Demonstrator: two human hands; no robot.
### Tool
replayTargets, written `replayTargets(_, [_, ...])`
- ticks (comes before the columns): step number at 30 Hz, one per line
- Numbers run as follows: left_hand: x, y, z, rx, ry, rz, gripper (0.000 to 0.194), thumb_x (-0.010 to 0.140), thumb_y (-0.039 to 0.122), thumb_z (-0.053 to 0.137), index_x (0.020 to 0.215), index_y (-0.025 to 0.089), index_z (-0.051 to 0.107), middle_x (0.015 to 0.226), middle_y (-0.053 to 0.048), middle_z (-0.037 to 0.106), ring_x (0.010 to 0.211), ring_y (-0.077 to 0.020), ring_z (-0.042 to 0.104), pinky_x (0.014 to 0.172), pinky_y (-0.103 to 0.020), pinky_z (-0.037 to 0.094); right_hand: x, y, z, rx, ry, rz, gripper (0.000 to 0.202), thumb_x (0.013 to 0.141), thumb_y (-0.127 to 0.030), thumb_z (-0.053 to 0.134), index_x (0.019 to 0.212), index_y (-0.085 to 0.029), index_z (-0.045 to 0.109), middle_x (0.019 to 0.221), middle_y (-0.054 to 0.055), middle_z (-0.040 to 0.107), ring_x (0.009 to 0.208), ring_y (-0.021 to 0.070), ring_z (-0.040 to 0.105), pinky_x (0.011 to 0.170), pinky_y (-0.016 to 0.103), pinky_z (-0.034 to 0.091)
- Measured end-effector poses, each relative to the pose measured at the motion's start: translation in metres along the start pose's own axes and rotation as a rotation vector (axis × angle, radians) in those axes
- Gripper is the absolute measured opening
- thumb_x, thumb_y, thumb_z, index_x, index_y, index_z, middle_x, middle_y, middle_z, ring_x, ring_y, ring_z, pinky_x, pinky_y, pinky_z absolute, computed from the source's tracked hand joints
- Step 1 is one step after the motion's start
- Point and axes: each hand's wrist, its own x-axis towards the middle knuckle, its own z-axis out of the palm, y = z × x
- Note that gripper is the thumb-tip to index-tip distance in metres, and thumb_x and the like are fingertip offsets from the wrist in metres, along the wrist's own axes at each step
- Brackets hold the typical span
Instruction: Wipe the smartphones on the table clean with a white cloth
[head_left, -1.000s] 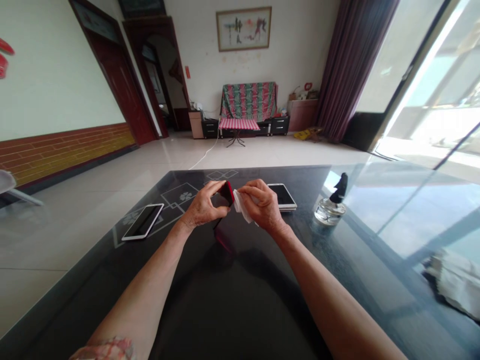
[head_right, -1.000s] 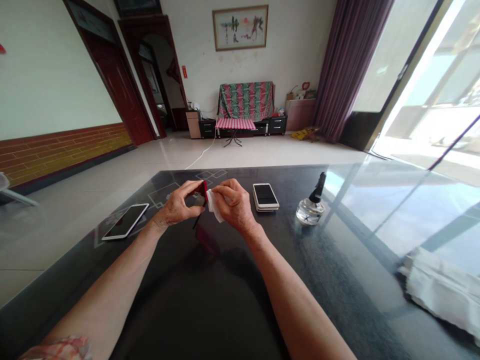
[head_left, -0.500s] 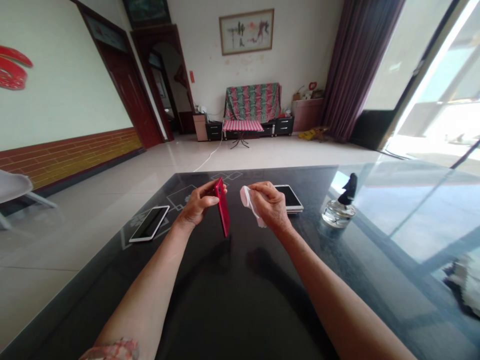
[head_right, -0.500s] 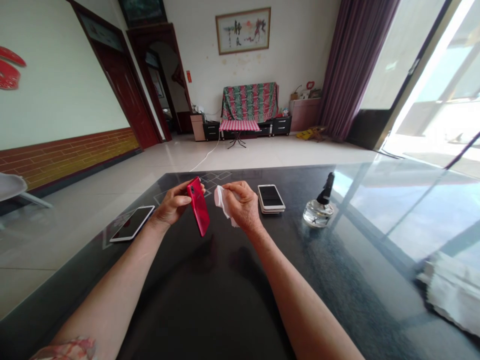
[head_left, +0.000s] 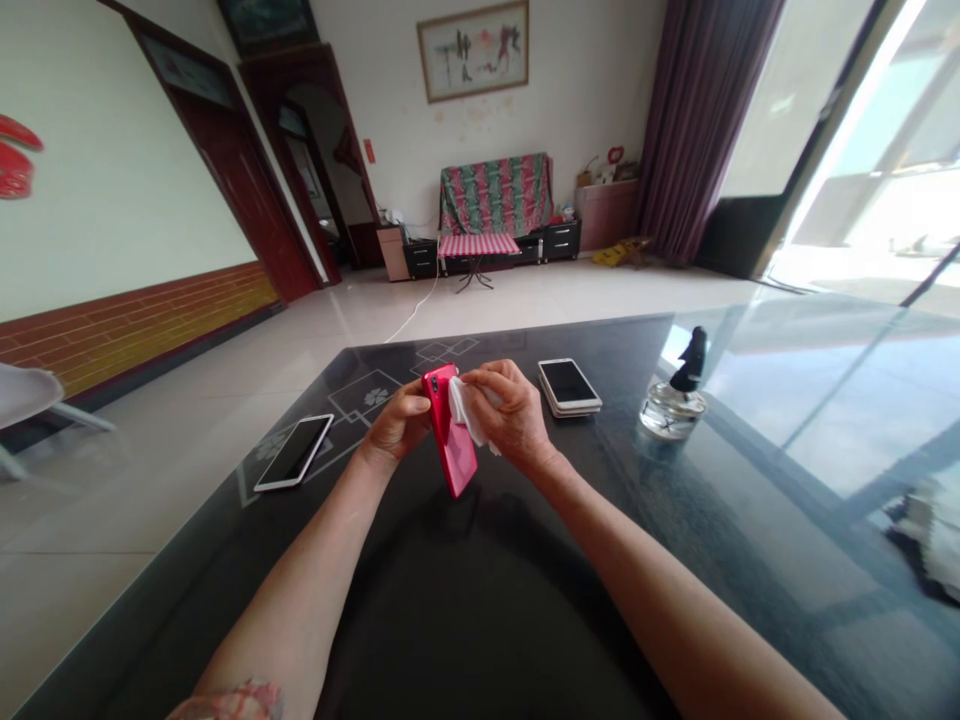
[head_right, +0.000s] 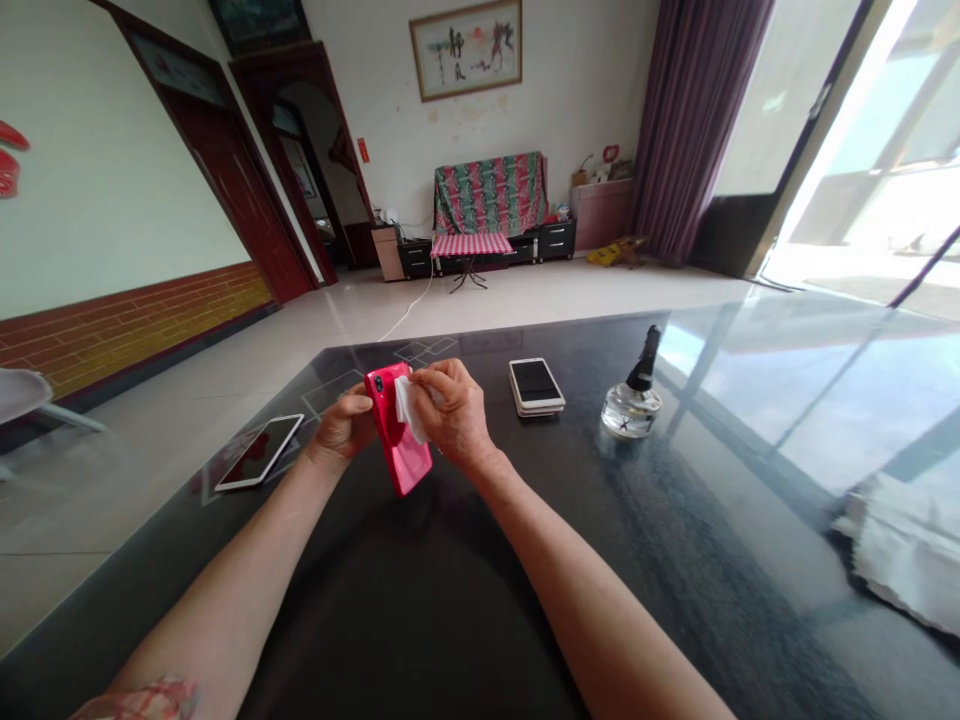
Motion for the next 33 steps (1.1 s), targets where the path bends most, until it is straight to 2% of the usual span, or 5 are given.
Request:
replayTargets(5, [0.000, 0.003, 0.000, -0.038, 0.017, 0.004, 0.038, 0.061, 0.025, 0.066, 0.097, 0.013, 0.067, 0.087, -0.008, 0.071, 0.078, -0.0232, 0.066, 0.072, -0.033, 0.052, -0.009, 0.001, 0.007, 0.013, -0.051, -0.106, 0.014, 0.084, -0.021, 0.059, 0.088, -0.021, 0.072, 0.088, 0.004, 0.059, 0.080, 0.0127, 0.059, 0.072, 0.023, 0.048])
replayTargets(10, [-0.001, 0.014, -0.009, -0.161, 0.185, 0.068, 0.045, 0.060, 0.033, 0.063, 0.101, 0.014, 0.064, 0.098, -0.012, 0.069, 0.103, -0.0324, 0.063, 0.087, -0.043, 0.050, -0.017, 0.019, 0.007, -0.102, -0.223, -0.040, 0.015, 0.080, -0.018, 0.059, 0.080, -0.023, 0.073, 0.085, 0.003, 0.061, 0.076, 0.0130, 0.060, 0.071, 0.023, 0.047])
replayTargets(17, [0.006, 0.001, -0.019, -0.316, 0.375, 0.100, 0.035, 0.067, 0.039, 0.062, 0.092, 0.014, 0.065, 0.092, -0.011, 0.070, 0.096, -0.0286, 0.065, 0.084, -0.041, 0.053, -0.019, 0.034, 0.006, -0.109, -0.057, 0.285, 0.013, 0.076, -0.027, 0.061, 0.078, -0.023, 0.073, 0.079, 0.002, 0.066, 0.076, 0.0160, 0.063, 0.074, 0.027, 0.049])
replayTargets(23, [0.012, -0.009, -0.033, -0.529, 0.711, -0.013, 0.026, 0.075, 0.041, 0.056, 0.082, 0.016, 0.057, 0.072, -0.008, 0.063, 0.077, -0.0229, 0.065, 0.070, -0.036, 0.057, -0.022, 0.045, 0.009, 0.033, 0.057, 0.509, 0.024, 0.073, -0.040, 0.063, 0.082, -0.020, 0.074, 0.073, 0.002, 0.068, 0.069, 0.0175, 0.063, 0.065, 0.028, 0.051])
replayTargets(33, [0.012, -0.012, -0.030, -0.574, 0.777, -0.039, 0.026, 0.076, 0.041, 0.055, 0.082, 0.016, 0.055, 0.068, -0.006, 0.057, 0.072, -0.0209, 0.064, 0.068, -0.035, 0.058, -0.022, 0.027, 0.011, 0.044, 0.064, 0.364, 0.019, 0.075, -0.038, 0.063, 0.080, -0.022, 0.073, 0.082, 0.003, 0.066, 0.077, 0.0170, 0.062, 0.074, 0.029, 0.049])
